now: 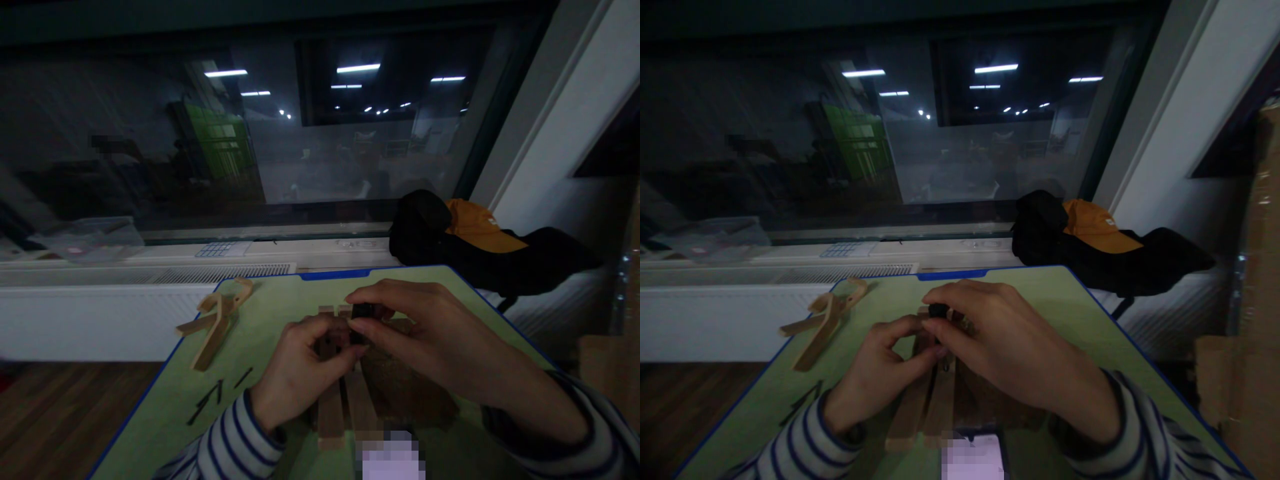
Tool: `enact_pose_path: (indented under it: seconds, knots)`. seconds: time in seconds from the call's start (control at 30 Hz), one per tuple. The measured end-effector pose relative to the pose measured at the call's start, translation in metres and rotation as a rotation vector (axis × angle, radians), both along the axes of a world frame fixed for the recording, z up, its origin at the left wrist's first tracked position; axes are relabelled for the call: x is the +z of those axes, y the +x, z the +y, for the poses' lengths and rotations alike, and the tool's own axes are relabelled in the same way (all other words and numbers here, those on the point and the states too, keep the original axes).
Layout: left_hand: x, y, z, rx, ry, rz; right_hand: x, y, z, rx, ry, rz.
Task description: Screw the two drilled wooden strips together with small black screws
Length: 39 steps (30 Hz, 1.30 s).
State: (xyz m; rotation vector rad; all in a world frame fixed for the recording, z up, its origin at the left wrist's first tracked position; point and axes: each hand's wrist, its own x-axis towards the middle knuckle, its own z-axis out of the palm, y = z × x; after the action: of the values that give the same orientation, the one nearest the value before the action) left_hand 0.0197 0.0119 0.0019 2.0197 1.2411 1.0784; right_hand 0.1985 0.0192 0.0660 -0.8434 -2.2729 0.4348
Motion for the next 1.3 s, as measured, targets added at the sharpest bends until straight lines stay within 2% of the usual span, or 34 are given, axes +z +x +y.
enact_pose_path:
  seconds: [0.43, 0.73, 1.03, 1.3]
  knots:
    - [-0.0007, -0.0013, 0.0006, -0.008, 0.013, -0.020, -0.0020, 0.0005, 0.0023, -0.042, 0.010, -0.029]
    - [0.0048, 0.0001, -0.0008, -0.025, 0.026, -0.098, -0.0013, -0.0003, 0.0025, 0.005, 0.020, -0.001]
    - [0.0052, 0.0009, -0.0012, -0.038, 0.002, -0.120, -0.0056, -0.0016, 0.0036, -0.012, 0.052, 0.024]
    - [0.0064, 0.0021, -0.0012, -0.022, 0.006, -0.182, -0.0052, -0.0050, 0.0057, -0.006, 0.018, 0.051]
